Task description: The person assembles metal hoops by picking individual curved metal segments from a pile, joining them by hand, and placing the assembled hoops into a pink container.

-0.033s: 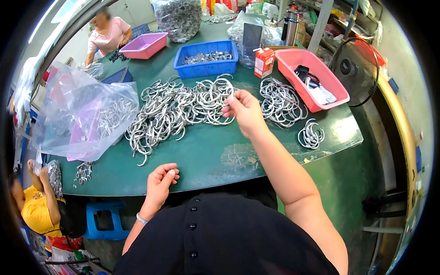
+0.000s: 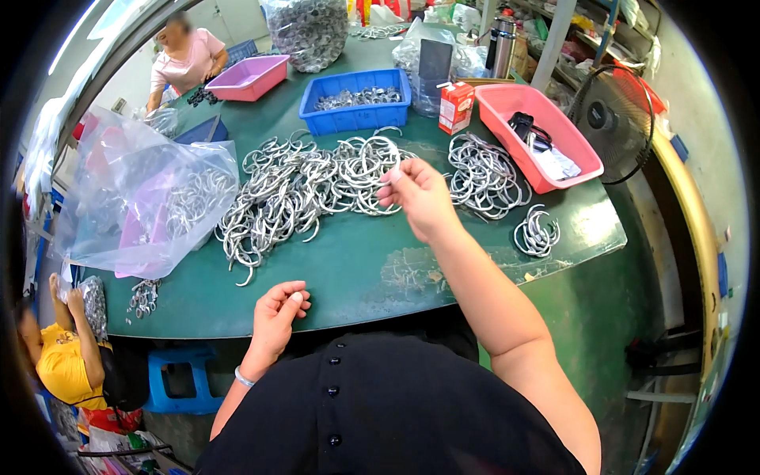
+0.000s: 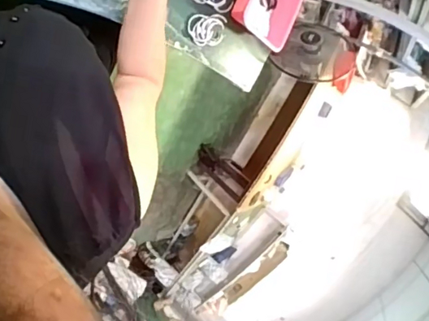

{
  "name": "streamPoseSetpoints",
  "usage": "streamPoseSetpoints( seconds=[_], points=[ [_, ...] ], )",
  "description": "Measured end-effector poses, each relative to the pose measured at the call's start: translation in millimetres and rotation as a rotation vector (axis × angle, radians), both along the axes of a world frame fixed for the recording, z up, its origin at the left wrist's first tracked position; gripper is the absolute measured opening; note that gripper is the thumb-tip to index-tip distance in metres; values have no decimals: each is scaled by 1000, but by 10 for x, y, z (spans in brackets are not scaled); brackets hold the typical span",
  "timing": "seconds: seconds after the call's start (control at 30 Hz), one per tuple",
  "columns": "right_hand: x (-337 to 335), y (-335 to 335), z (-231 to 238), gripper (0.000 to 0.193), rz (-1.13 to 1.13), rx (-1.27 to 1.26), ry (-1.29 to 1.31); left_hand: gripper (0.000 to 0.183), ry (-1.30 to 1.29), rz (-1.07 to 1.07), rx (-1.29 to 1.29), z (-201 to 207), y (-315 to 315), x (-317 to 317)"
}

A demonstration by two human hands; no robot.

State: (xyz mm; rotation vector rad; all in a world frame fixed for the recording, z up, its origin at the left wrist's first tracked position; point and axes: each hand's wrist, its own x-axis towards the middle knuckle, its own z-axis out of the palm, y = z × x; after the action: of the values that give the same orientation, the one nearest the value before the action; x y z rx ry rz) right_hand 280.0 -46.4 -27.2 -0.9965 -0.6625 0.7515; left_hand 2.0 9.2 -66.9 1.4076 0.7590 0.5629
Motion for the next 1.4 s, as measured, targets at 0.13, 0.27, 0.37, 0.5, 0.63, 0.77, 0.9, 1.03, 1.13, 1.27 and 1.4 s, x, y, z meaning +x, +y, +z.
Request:
streamPoseSetpoints(
  seconds=[0.13, 0.27, 0.37, 0.5, 0.63, 0.77, 0.9, 1.03, 1.13, 1.27, 1.4],
  points=[
    [-423, -155, -12, 8, 288, 125, 135, 25, -63, -74, -9, 188, -80, 148],
    [-838, -207, -80, 8, 392, 137, 181, 28, -231, -127, -40, 427, -131, 314],
    [-930, -241, -106, 6, 430, 130, 77, 28, -300, -86, -114, 392, -94, 325],
    [-997, -247, -111, 10, 374, 142, -116, 23, -345, -26, -219, 466, -115, 298],
    [-1045, -251, -93, 12, 375, 106, -298, 15, -418, 8, -328, 452, -80, 250],
    [-1079, -255, -92, 15, 374, 87, -348, 11, -423, 34, -340, 442, -63, 227],
    [-1016, -292, -118, 20, 398, -5, -237, 10, -395, 71, -313, 453, -52, 200],
    [-893, -326, -85, 20, 418, -78, -160, 10, -356, 71, -297, 432, -29, 154],
    [-862, -334, -21, 19, 395, -87, -169, 10, -354, 62, -291, 422, -29, 138],
    [-825, -356, 15, 18, 423, -124, -117, 11, -340, 58, -280, 429, -37, 129],
    [-829, -365, 4, 18, 425, -178, -85, 13, -328, 49, -273, 419, -38, 113]
  ],
)
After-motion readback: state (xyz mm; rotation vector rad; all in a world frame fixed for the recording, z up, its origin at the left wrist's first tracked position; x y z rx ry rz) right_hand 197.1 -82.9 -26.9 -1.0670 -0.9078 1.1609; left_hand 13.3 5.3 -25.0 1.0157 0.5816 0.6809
